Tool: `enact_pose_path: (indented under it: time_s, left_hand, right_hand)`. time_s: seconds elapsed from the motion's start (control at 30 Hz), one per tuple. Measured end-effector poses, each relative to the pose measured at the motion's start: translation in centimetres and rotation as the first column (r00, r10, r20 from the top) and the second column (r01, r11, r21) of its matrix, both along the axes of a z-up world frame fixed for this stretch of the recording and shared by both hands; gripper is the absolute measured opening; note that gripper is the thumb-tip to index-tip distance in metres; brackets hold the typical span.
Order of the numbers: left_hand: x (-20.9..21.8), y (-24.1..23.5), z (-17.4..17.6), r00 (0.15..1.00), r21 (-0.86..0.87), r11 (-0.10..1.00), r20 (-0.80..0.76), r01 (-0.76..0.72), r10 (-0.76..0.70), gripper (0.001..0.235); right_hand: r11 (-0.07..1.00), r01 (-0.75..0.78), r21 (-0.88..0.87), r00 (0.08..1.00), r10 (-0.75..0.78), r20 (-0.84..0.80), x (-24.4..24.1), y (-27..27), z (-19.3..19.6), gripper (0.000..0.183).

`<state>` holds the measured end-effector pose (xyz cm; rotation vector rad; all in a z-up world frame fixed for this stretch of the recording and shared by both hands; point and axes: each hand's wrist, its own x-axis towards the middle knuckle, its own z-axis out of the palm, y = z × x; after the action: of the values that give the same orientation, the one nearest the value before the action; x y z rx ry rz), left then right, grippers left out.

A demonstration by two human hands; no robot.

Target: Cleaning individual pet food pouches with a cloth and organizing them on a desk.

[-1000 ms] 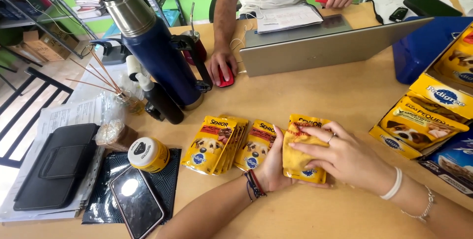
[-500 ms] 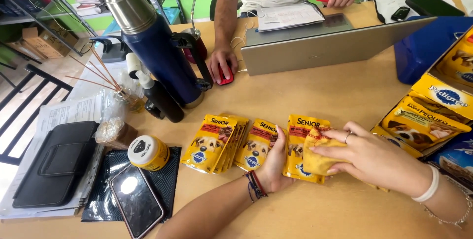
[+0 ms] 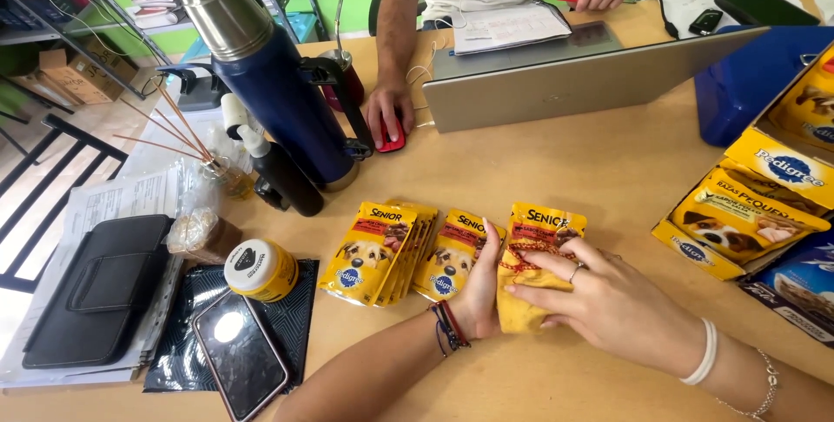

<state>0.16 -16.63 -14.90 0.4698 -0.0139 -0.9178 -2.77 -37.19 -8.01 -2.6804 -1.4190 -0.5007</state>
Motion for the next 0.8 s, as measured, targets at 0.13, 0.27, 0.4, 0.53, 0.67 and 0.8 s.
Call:
enact_pose_path:
  time_s: [0.13,0.27,0.4,0.53,0.67,0.8]
  left_hand:
    - [0.0,-0.3,0.0,0.998,0.011,1.000,-0.055,-0.027,0.028,0.115]
    - [-0.6,-0.4,2.0,0.996,0.092,0.996,0.083,0.016,-0.024,0.120]
    - [-0.7,-0.5,1.8,0.982,0.079,0.996,0.182,0.044,-0.058,0.119]
    - [-0.7,-0.3,1.4,0.989,0.032,0.997,0.128,0.067,-0.070,0.120]
    - [-0.7,-0.4,1.6,0.989,0.002,1.000,0.145,0.016,-0.016,0.106]
    - [-0.9,-0.5,2.6,0.988,0.092,0.995,0.150,-0.035,0.021,0.105]
  right_hand:
    - [0.999,-0.017,0.046,1.000,0.017,-0.006,0.7,-0.1,0.7,0.065]
    - [0.997,0.063,0.035,0.997,-0.065,0.033,2.0,-0.7,0.9,0.079]
    - [0.993,0.112,0.038,0.986,-0.106,-0.127,2.9,-2.1,1.7,0.054]
    - [0.991,0.108,0.075,0.973,-0.090,-0.212,4.3,-4.5,-0.5,0.052]
    - [0.991,0.092,-0.094,0.967,-0.111,-0.227,4.3,-5.8,-1.1,0.054]
    - [0.990,-0.007,-0.142,0.993,-0.010,-0.116,3.1,-5.4,-0.9,0.056]
